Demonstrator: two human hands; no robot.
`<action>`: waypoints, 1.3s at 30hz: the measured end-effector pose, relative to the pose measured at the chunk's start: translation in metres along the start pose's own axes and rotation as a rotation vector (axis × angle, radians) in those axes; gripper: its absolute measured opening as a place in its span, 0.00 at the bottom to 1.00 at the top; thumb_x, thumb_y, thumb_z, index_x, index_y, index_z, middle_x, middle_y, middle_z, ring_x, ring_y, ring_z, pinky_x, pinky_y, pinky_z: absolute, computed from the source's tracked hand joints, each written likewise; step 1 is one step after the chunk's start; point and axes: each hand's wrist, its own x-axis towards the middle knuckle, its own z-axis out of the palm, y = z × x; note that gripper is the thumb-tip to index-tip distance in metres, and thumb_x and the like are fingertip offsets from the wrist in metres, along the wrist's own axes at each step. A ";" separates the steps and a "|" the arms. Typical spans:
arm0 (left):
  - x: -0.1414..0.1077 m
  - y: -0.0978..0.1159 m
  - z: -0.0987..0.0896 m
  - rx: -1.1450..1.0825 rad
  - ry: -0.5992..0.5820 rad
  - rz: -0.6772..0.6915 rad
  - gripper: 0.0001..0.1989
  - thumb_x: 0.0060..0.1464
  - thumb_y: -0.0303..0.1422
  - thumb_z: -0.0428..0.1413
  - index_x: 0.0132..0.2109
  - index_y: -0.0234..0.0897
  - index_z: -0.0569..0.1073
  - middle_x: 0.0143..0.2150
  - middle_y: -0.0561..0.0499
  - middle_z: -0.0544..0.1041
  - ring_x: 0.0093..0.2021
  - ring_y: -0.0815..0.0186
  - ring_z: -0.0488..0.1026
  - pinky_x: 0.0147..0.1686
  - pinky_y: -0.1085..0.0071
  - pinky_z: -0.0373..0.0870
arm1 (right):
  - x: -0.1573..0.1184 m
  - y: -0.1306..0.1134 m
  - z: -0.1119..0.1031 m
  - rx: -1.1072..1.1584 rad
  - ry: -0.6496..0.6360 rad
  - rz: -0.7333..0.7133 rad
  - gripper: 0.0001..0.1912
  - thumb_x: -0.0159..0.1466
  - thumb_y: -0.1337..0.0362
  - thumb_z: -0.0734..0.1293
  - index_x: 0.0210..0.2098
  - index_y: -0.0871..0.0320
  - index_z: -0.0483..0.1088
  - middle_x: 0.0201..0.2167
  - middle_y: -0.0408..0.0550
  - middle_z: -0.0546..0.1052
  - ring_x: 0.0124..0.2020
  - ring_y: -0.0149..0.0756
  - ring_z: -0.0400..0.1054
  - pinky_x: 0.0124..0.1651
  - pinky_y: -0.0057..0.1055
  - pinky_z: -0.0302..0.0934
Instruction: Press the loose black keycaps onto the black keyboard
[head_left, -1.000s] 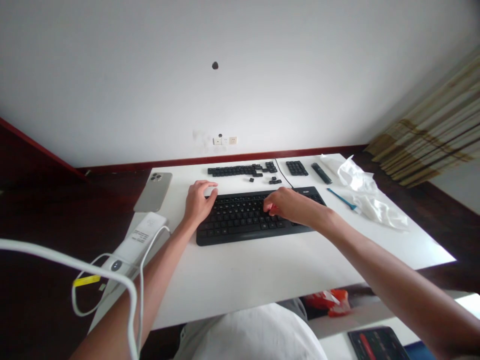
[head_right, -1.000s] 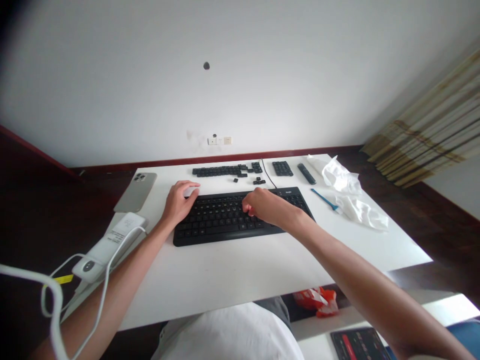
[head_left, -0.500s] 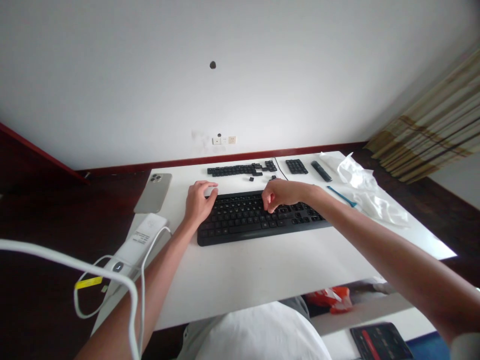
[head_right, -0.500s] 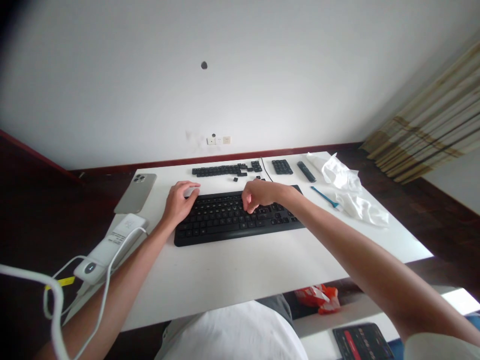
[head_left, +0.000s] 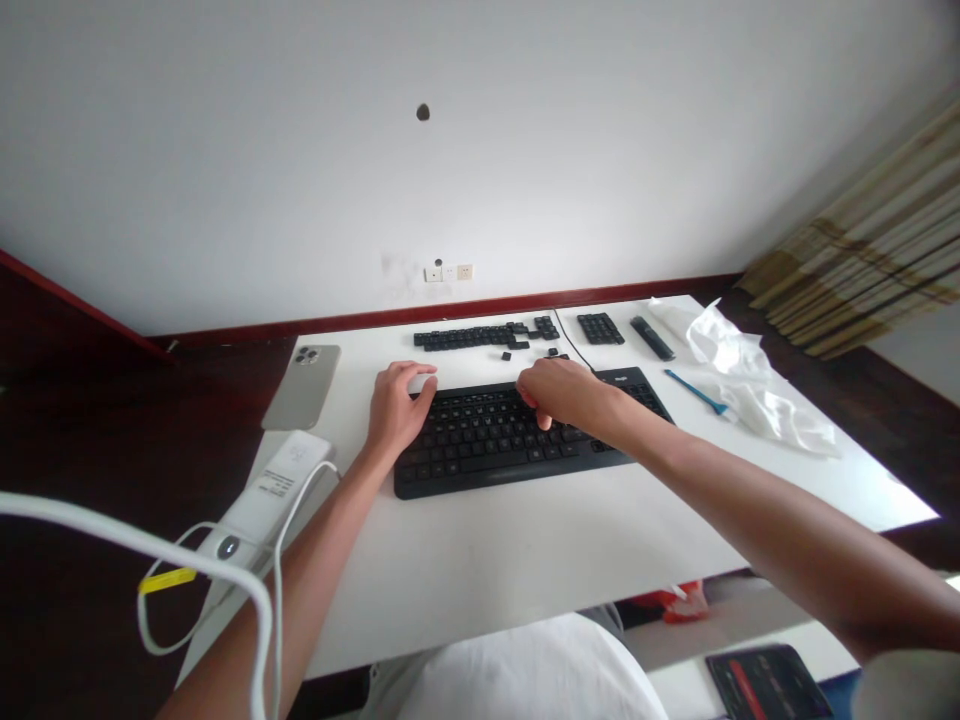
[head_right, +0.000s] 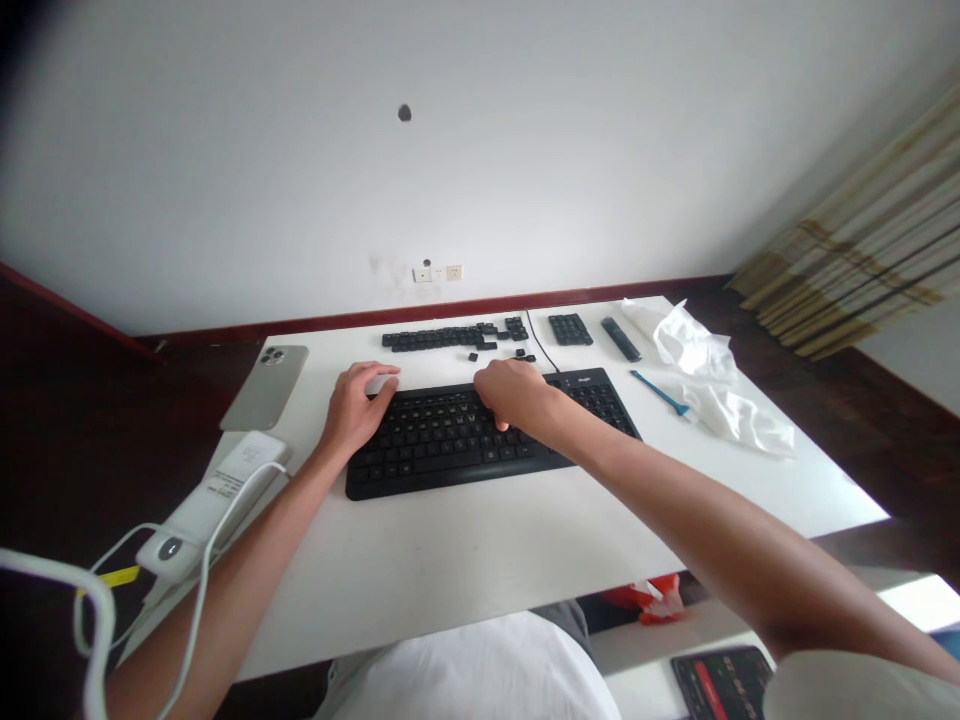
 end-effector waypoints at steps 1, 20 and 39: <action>0.000 0.000 0.000 0.001 0.000 0.000 0.09 0.65 0.35 0.56 0.47 0.43 0.80 0.49 0.48 0.80 0.54 0.55 0.74 0.62 0.54 0.67 | 0.000 -0.001 0.000 0.000 -0.004 -0.004 0.13 0.49 0.80 0.77 0.33 0.60 0.81 0.30 0.54 0.84 0.41 0.52 0.79 0.38 0.35 0.65; 0.000 0.005 -0.002 0.010 -0.029 -0.029 0.09 0.65 0.34 0.56 0.48 0.44 0.80 0.50 0.48 0.79 0.53 0.55 0.75 0.61 0.54 0.68 | 0.027 0.033 -0.010 0.062 -0.072 -0.094 0.16 0.49 0.63 0.82 0.37 0.55 0.83 0.37 0.52 0.84 0.40 0.53 0.79 0.37 0.37 0.66; -0.002 0.002 -0.001 0.002 -0.016 -0.007 0.08 0.64 0.32 0.57 0.47 0.44 0.80 0.49 0.48 0.79 0.53 0.56 0.74 0.61 0.54 0.68 | 0.072 0.056 0.009 0.181 0.433 -0.100 0.09 0.65 0.64 0.71 0.42 0.54 0.84 0.41 0.51 0.85 0.43 0.46 0.78 0.49 0.39 0.68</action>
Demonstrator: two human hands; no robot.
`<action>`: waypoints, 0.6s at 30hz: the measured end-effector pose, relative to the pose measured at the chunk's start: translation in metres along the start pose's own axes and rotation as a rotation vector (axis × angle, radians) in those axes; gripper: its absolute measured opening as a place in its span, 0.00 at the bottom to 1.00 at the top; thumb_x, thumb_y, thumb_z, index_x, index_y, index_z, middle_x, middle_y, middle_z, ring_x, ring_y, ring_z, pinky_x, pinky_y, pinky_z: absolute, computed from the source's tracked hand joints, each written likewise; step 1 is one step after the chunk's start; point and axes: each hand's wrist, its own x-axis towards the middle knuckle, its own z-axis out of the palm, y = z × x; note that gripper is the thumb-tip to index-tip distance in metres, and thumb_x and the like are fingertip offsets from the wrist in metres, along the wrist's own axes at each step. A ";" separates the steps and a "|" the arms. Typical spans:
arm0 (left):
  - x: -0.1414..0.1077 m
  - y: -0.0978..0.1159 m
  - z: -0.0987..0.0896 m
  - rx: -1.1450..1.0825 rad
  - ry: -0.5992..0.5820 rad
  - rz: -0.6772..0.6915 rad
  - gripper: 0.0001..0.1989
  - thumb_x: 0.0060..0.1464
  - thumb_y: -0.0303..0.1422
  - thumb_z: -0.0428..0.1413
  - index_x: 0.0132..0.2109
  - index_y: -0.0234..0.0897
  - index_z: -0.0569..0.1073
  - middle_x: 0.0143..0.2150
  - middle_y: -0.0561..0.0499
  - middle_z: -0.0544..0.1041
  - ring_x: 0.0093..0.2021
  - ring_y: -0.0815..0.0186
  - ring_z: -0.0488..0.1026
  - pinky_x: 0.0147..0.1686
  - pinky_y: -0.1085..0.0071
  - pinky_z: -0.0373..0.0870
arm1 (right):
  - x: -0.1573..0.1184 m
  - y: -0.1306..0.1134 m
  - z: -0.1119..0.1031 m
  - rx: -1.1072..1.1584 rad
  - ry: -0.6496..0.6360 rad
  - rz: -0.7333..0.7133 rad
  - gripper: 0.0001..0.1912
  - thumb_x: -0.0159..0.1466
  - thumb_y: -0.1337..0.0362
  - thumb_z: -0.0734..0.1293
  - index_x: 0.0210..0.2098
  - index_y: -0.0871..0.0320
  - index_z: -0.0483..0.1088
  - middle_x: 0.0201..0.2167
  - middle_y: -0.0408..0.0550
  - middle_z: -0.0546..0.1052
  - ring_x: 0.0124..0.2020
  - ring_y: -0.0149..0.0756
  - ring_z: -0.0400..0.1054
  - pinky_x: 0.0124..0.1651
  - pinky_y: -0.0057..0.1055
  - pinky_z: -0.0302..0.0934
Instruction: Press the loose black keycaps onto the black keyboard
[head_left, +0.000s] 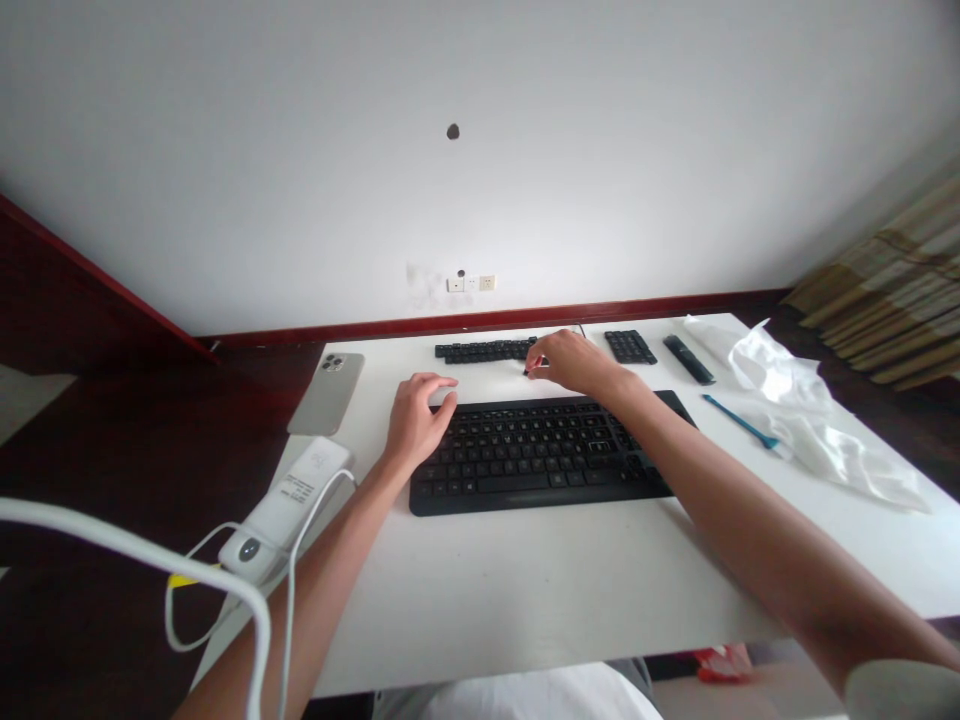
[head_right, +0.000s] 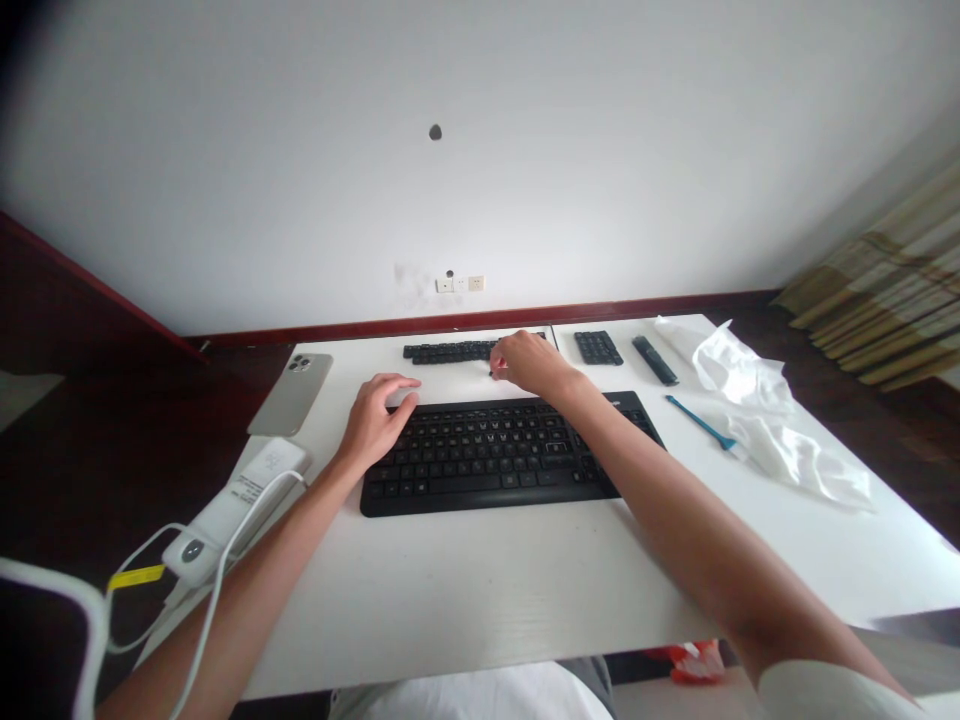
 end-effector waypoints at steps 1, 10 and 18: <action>0.000 0.000 0.000 -0.001 0.004 0.001 0.08 0.64 0.32 0.57 0.47 0.44 0.80 0.49 0.48 0.79 0.53 0.56 0.74 0.60 0.55 0.68 | 0.000 0.000 0.001 0.004 0.000 -0.001 0.08 0.65 0.64 0.71 0.42 0.54 0.84 0.41 0.51 0.85 0.45 0.46 0.78 0.50 0.40 0.68; 0.000 -0.002 0.000 0.006 0.003 0.005 0.08 0.64 0.32 0.58 0.47 0.44 0.80 0.49 0.48 0.78 0.54 0.56 0.74 0.60 0.54 0.68 | -0.001 -0.003 0.001 0.120 -0.015 -0.066 0.09 0.62 0.66 0.72 0.42 0.55 0.82 0.40 0.48 0.85 0.43 0.42 0.78 0.50 0.35 0.67; 0.000 0.000 0.000 0.007 0.014 0.020 0.09 0.63 0.29 0.58 0.47 0.43 0.80 0.48 0.48 0.79 0.52 0.56 0.74 0.60 0.55 0.68 | -0.015 -0.017 -0.040 0.825 -0.283 -0.136 0.27 0.57 0.46 0.76 0.49 0.58 0.82 0.40 0.51 0.84 0.37 0.37 0.73 0.36 0.31 0.63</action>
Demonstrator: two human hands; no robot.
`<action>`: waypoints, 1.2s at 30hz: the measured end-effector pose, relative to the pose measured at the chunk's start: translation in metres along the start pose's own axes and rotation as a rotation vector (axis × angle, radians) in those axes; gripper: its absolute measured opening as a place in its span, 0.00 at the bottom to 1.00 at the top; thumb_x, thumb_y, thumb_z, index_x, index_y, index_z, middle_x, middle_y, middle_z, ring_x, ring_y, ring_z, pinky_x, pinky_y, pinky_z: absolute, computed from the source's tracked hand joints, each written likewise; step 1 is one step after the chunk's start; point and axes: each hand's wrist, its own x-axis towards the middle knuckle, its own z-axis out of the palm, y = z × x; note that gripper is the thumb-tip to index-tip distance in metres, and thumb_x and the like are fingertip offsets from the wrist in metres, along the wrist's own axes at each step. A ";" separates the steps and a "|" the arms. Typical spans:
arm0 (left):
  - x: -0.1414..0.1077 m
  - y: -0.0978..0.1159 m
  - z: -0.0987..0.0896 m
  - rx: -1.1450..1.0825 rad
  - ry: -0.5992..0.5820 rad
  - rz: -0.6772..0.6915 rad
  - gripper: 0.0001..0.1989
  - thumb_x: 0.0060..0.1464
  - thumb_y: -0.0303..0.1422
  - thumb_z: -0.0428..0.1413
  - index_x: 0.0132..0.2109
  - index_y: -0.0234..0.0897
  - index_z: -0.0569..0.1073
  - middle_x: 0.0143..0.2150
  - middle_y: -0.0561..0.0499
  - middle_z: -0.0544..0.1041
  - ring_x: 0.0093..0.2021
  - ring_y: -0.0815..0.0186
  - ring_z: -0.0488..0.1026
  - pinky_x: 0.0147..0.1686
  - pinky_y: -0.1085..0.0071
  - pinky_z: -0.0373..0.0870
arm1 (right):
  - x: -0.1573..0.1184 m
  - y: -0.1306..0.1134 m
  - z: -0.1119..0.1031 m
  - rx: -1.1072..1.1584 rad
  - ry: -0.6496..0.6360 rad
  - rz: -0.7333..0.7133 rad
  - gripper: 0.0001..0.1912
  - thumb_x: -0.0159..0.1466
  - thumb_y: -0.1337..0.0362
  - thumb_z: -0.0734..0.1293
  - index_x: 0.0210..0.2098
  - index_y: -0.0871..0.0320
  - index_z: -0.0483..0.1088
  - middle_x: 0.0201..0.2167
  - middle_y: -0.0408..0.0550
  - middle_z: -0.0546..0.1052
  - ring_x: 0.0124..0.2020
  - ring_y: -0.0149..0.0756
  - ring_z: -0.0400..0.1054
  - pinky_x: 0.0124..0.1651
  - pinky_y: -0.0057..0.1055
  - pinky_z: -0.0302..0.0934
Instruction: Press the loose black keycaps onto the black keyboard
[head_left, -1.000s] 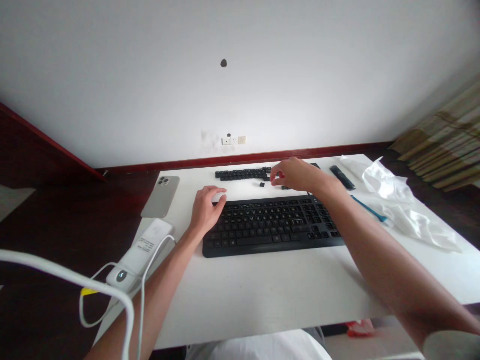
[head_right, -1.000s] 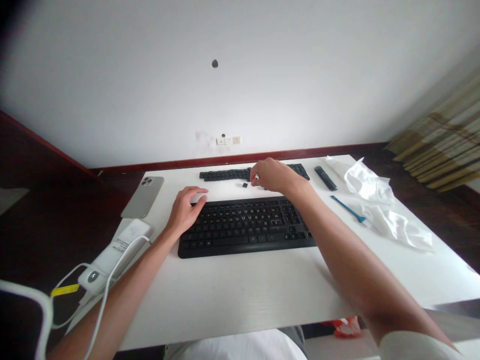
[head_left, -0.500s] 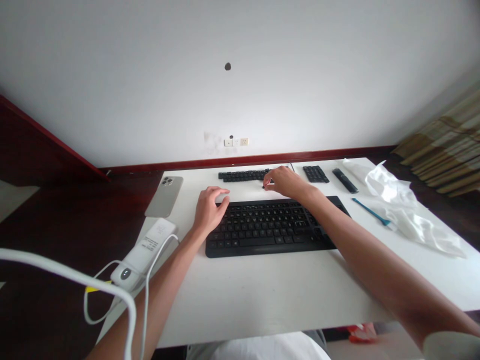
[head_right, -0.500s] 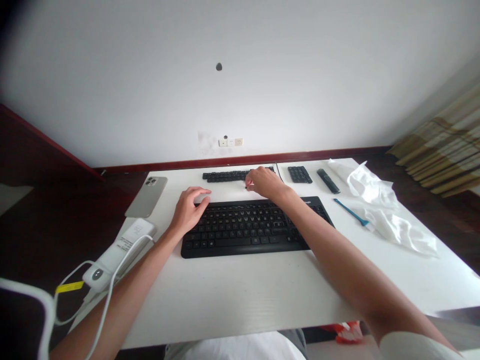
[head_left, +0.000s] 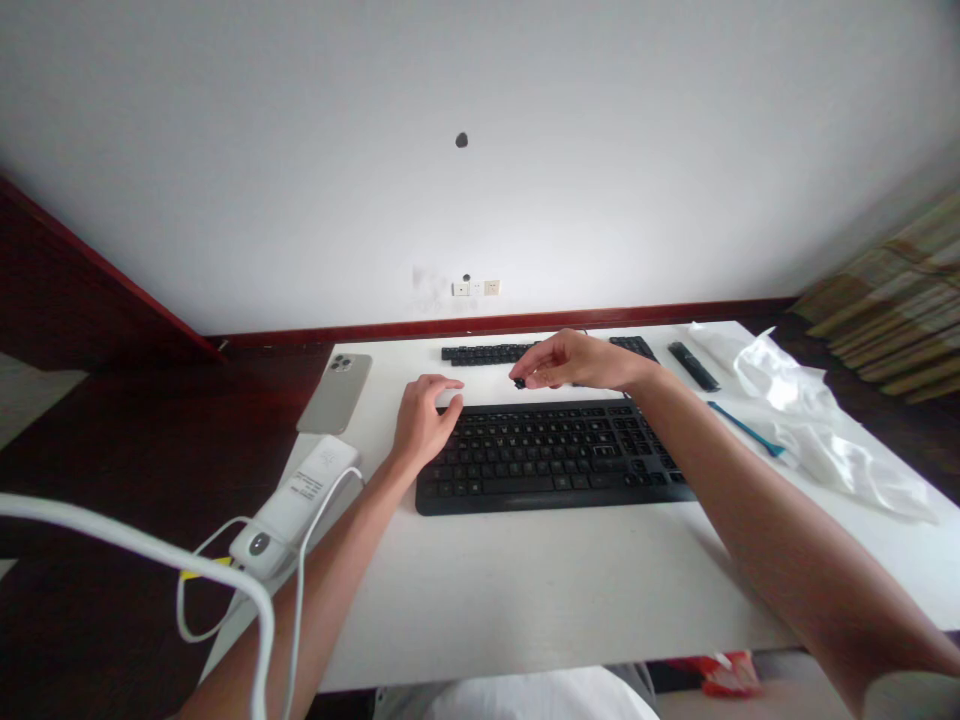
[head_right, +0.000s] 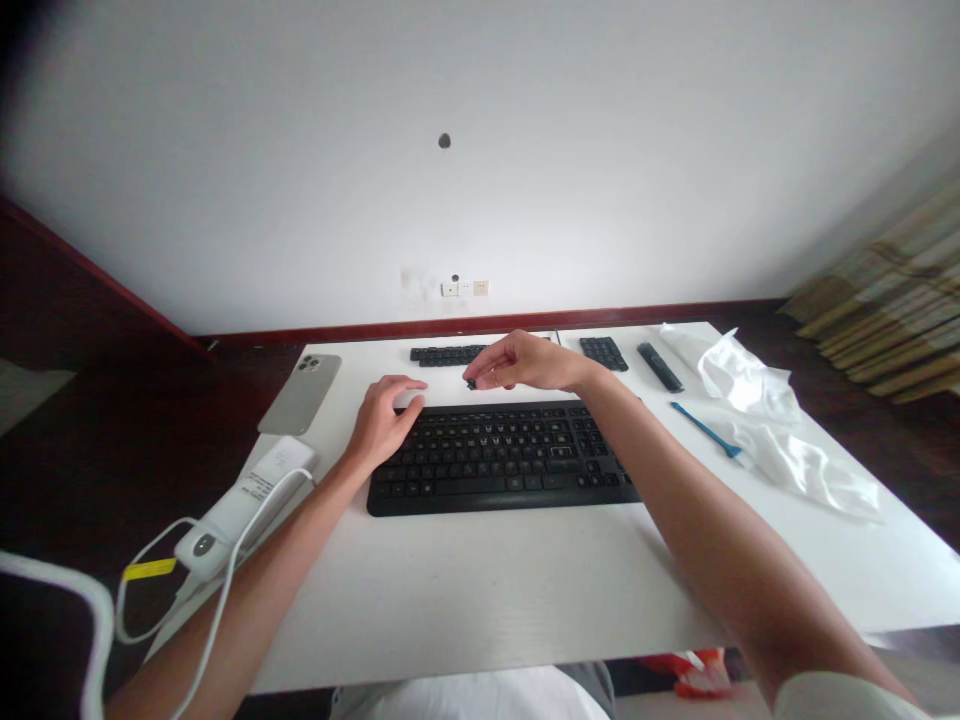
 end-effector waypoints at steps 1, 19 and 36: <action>0.000 0.000 0.000 0.002 0.000 0.004 0.09 0.63 0.29 0.58 0.47 0.43 0.80 0.48 0.48 0.79 0.52 0.57 0.74 0.60 0.55 0.67 | -0.002 -0.003 0.000 0.034 -0.019 -0.005 0.27 0.56 0.46 0.76 0.48 0.58 0.82 0.40 0.50 0.83 0.37 0.36 0.72 0.36 0.30 0.62; 0.000 0.001 -0.001 -0.003 -0.017 0.000 0.09 0.63 0.31 0.57 0.48 0.43 0.80 0.50 0.48 0.79 0.54 0.57 0.74 0.62 0.55 0.67 | -0.061 -0.020 0.020 -0.235 -0.028 0.083 0.16 0.61 0.54 0.73 0.44 0.55 0.82 0.40 0.48 0.84 0.41 0.40 0.77 0.45 0.33 0.68; 0.001 -0.004 0.001 0.001 -0.004 0.026 0.09 0.63 0.33 0.57 0.47 0.42 0.81 0.49 0.47 0.79 0.53 0.55 0.75 0.61 0.54 0.68 | -0.098 0.024 0.039 -0.473 0.089 0.249 0.13 0.65 0.65 0.69 0.46 0.52 0.83 0.40 0.45 0.86 0.41 0.41 0.80 0.42 0.32 0.71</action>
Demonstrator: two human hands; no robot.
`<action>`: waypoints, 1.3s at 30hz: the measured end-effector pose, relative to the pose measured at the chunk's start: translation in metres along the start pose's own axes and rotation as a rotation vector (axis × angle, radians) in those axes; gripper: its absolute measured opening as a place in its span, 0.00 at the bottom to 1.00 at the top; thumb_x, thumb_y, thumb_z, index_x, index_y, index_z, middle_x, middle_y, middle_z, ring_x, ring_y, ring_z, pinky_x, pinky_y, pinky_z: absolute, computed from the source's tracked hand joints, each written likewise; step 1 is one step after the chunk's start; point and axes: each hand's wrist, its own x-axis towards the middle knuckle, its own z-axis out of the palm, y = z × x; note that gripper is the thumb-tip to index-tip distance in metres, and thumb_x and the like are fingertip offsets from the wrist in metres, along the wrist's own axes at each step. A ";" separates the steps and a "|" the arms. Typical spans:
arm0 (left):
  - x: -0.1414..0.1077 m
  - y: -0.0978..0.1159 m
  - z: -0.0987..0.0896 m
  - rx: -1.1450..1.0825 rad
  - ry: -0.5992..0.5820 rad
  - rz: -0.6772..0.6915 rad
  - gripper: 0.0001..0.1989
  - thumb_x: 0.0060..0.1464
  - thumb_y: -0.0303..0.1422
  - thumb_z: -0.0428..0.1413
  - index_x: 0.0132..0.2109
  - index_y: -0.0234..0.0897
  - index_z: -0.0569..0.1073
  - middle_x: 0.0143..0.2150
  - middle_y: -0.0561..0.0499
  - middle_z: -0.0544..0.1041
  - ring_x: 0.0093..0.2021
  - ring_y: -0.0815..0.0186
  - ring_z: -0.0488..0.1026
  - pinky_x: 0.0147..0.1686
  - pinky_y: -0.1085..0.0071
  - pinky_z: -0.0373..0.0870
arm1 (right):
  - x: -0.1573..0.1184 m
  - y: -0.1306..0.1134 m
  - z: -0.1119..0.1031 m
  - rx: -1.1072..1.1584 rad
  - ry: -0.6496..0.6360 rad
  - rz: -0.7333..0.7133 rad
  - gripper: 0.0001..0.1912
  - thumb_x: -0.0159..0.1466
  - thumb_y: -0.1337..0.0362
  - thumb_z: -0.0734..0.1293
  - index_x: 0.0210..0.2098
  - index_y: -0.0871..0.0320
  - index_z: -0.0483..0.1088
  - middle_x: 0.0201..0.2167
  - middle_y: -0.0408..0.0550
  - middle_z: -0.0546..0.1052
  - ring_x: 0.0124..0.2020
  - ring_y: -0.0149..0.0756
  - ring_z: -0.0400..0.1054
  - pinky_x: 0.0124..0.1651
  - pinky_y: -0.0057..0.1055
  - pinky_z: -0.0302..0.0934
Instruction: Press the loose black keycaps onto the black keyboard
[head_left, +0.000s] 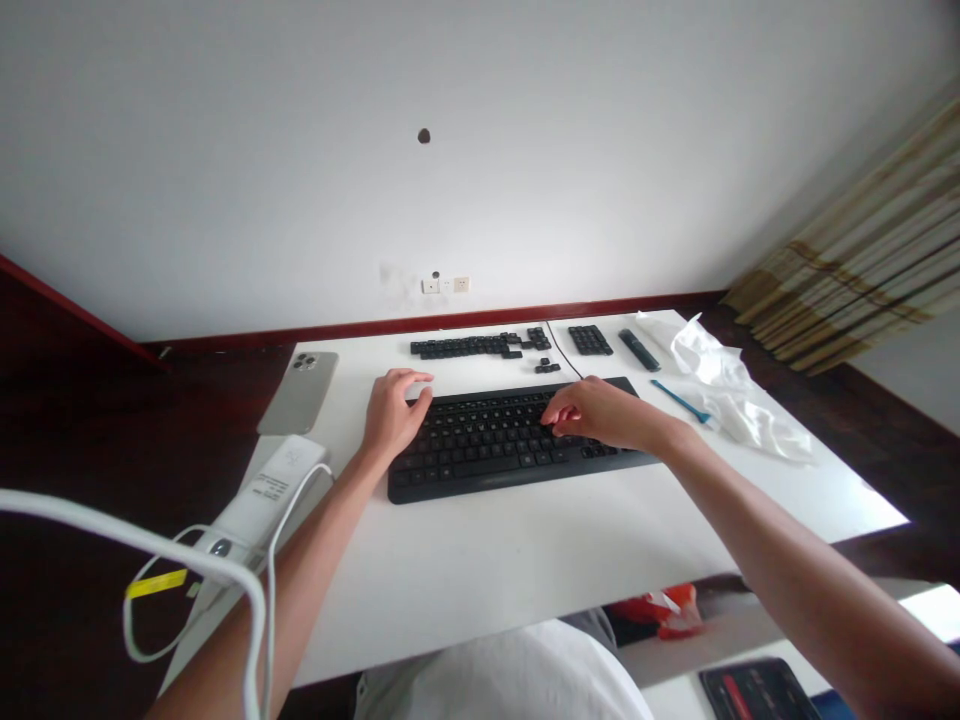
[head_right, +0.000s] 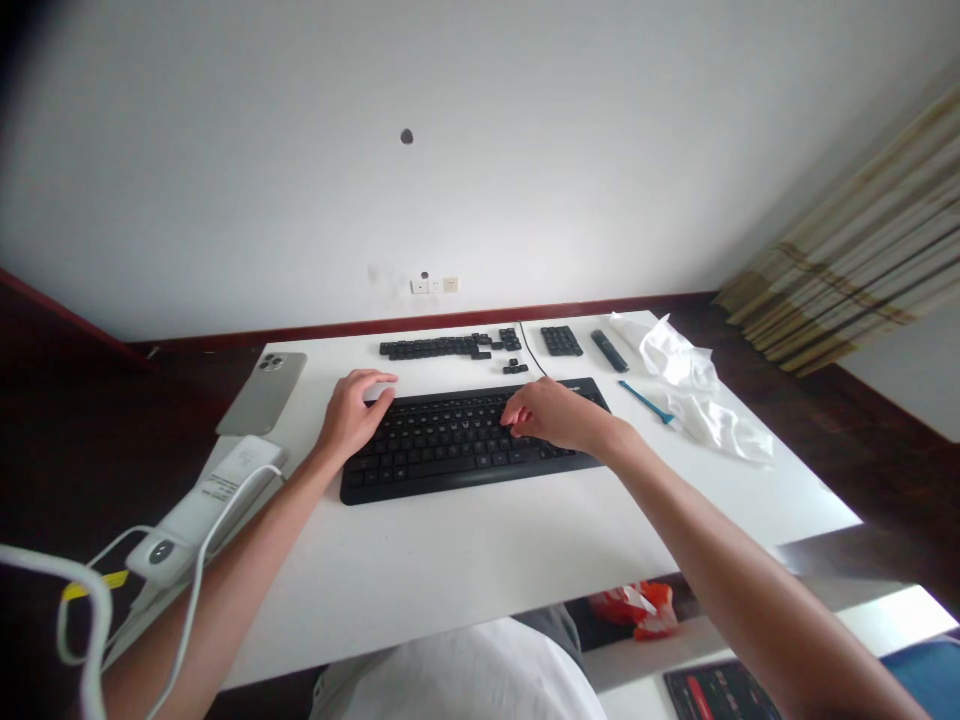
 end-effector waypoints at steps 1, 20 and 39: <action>0.000 0.000 0.000 -0.001 -0.002 -0.004 0.09 0.63 0.33 0.57 0.47 0.42 0.81 0.49 0.47 0.79 0.53 0.55 0.75 0.61 0.54 0.68 | 0.000 0.000 0.000 -0.007 0.004 -0.005 0.13 0.65 0.65 0.69 0.45 0.52 0.83 0.40 0.45 0.86 0.41 0.40 0.80 0.42 0.32 0.71; 0.001 0.003 -0.002 0.005 -0.020 -0.019 0.10 0.63 0.34 0.55 0.47 0.43 0.81 0.49 0.48 0.80 0.53 0.56 0.75 0.61 0.55 0.67 | 0.005 -0.006 -0.001 -0.034 -0.016 0.000 0.08 0.63 0.66 0.71 0.39 0.53 0.83 0.37 0.45 0.85 0.38 0.40 0.79 0.41 0.32 0.69; 0.002 0.006 -0.003 0.014 -0.024 -0.003 0.09 0.63 0.32 0.55 0.45 0.43 0.80 0.48 0.49 0.81 0.53 0.56 0.75 0.61 0.55 0.67 | 0.034 0.021 -0.015 0.171 -0.259 -0.005 0.11 0.59 0.54 0.74 0.37 0.53 0.82 0.33 0.46 0.85 0.37 0.43 0.79 0.41 0.34 0.69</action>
